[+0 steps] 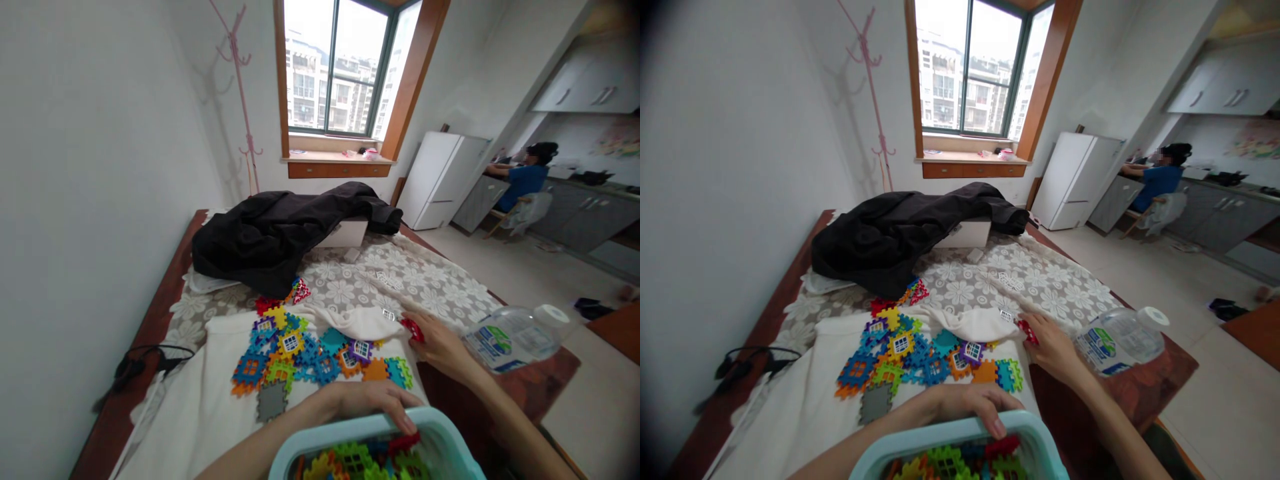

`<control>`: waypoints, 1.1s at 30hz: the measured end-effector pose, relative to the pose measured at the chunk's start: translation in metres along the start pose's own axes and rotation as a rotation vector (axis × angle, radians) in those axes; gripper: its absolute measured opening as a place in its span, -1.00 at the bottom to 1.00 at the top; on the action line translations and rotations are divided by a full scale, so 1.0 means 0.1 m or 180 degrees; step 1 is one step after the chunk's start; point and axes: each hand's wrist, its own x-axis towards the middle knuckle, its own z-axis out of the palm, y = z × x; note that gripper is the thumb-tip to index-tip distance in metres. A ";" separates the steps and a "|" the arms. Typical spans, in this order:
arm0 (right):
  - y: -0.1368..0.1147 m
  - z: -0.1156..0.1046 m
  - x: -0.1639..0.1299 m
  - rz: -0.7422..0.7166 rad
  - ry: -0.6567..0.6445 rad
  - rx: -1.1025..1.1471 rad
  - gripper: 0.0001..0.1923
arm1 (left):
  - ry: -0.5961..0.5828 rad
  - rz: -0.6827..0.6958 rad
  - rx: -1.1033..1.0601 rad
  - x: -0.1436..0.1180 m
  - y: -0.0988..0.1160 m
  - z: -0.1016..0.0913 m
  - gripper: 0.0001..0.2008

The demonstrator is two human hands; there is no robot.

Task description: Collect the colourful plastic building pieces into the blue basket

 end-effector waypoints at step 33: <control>-0.64 -0.14 0.38 -0.0111 -0.0539 0.1375 -0.73 | 0.0013 -0.0215 -0.0213 0.01 -0.03 0.00 -0.40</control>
